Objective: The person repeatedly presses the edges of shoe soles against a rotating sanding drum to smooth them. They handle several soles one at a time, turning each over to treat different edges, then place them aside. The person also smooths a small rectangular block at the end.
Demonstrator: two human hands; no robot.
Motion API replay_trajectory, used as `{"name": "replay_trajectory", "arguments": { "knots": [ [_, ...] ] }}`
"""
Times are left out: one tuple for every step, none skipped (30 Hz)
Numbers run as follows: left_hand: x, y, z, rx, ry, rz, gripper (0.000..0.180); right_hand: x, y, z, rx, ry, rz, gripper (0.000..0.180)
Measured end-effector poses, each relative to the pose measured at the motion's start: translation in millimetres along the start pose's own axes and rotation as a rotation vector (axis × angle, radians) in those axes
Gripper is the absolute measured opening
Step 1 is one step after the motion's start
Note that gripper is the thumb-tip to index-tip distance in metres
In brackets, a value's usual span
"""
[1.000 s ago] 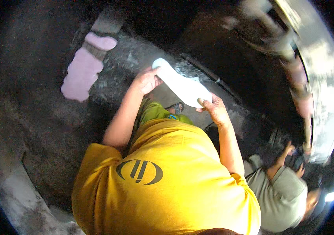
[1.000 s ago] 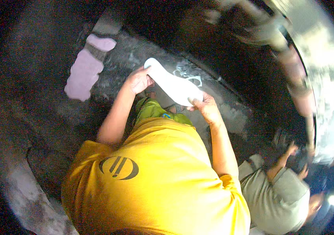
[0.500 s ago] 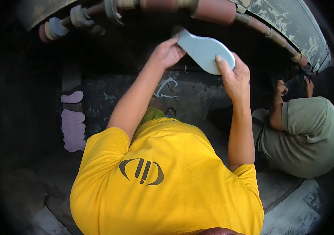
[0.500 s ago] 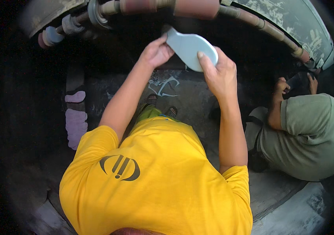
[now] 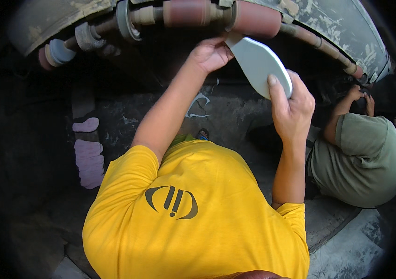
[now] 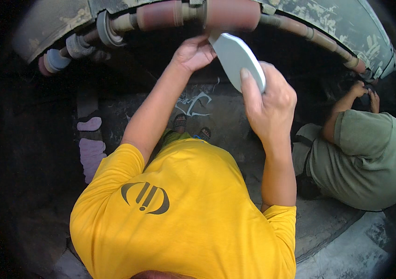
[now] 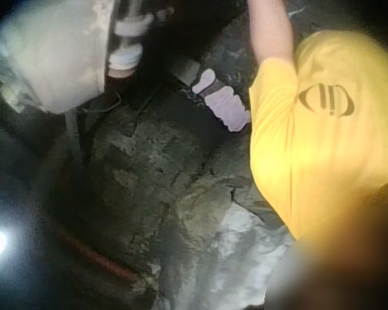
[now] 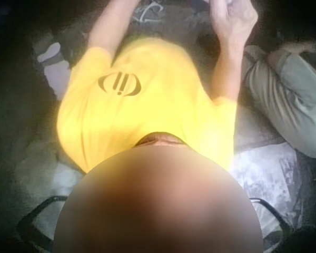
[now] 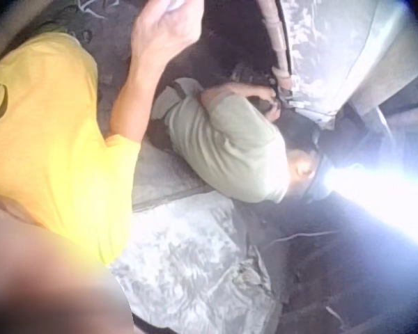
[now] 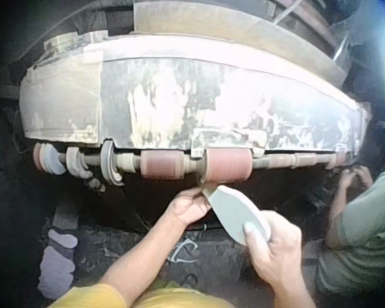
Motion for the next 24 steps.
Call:
{"name": "replay_trajectory", "arguments": {
  "knots": [
    [1.8,-3.2,2.6,-0.010,0.013,-0.022,0.031,4.6,1.8,4.4,0.010,0.015,0.003,0.021],
    [4.8,-6.3,5.3,-0.020,0.025,-0.044,0.030,10.4,3.5,8.8,0.022,0.025,0.016,0.020],
    [8.2,-10.6,7.9,-0.010,0.030,-0.006,0.028,17.6,5.2,13.2,0.011,0.015,0.034,0.018],
    [10.9,-14.6,9.9,-0.027,0.039,0.012,0.028,25.6,7.1,17.3,0.003,-0.001,0.062,0.016],
    [13.8,-18.7,12.3,-0.046,0.054,0.041,0.027,34.0,6.7,20.2,-0.001,0.000,0.070,0.014],
    [16.1,-22.1,14.1,-0.065,0.050,0.041,0.027,42.9,5.8,21.8,-0.025,-0.009,0.066,0.011],
    [17.2,-24.7,17.3,-0.023,0.071,0.024,0.024,53.2,5.5,22.8,-0.037,-0.037,0.078,0.010],
    [17.9,-27.5,19.8,-0.024,0.089,0.025,0.023,64.1,4.6,22.9,-0.060,-0.070,0.093,0.008],
    [17.7,-30.1,22.7,-0.026,0.108,0.027,0.023,74.8,1.9,21.8,-0.068,-0.090,0.105,0.007],
    [16.7,-32.7,25.4,-0.022,0.144,0.040,0.023,85.1,-1.2,19.9,-0.082,-0.096,0.106,0.007],
    [15.6,-35.2,27.5,-0.054,0.139,0.048,0.023,95.2,-5.8,16.6,-0.088,-0.145,0.124,0.007],
    [14.5,-37.4,29.4,-0.068,0.135,0.041,0.023,103.3,-12.9,12.2,-0.103,-0.172,0.143,0.007],
    [13.9,-39.4,31.1,-0.082,0.131,0.035,0.023,109.5,-20.9,7.8,-0.119,-0.193,0.175,0.008],
    [13.8,-40.4,32.2,-0.096,0.106,-0.018,0.023,112.8,-28.6,3.2,-0.137,-0.223,0.210,0.008],
    [14.7,-42.3,33.4,-0.144,0.119,-0.020,0.025,112.8,-36.7,-2.0,-0.132,-0.271,0.308,0.014],
    [16.6,-43.0,33.7,-0.193,0.110,-0.069,0.027,108.7,-43.7,-6.5,-0.145,-0.274,0.389,0.019],
    [19.5,-43.3,33.2,-0.243,0.097,-0.119,0.029,99.9,-50.1,-11.4,-0.158,-0.272,0.470,0.024],
    [22.9,-43.7,32.0,-0.294,0.088,-0.134,0.033,88.8,-57.2,-15.9,-0.142,-0.332,0.596,0.028],
    [26.7,-43.5,30.1,-0.344,0.080,-0.149,0.037,71.9,-60.6,-19.7,-0.216,-0.336,0.473,0.036],
    [31.0,-42.8,27.8,-0.395,0.060,-0.153,0.041,53.4,-64.8,-25.3,-0.260,-0.402,0.396,0.044],
    [35.8,-40.8,26.0,-0.404,0.055,-0.169,0.044,33.4,-70.3,-30.2,-0.274,-0.416,0.302,0.049],
    [42.0,-38.1,24.6,-0.414,0.037,-0.174,0.046,13.3,-77.6,-33.7,-0.313,-0.375,0.195,0.054],
    [48.5,-34.7,24.1,-0.416,0.016,-0.177,0.048,-3.8,-88.7,-37.1,-0.285,-0.395,0.228,0.054],
    [54.0,-30.2,26.1,-0.370,0.027,-0.202,0.046,-18.4,-98.9,-38.8,-0.282,-0.362,0.248,0.053]
  ]
}}
Point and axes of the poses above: each hand's wrist, its own x-axis away from the middle knuckle, its own y-axis out of the back of the hand, z = x × y, the point moved 2 cm from there along -x, towards the middle knuckle, and after that the axes turned 15 degrees about y, right-handed, at the moved point
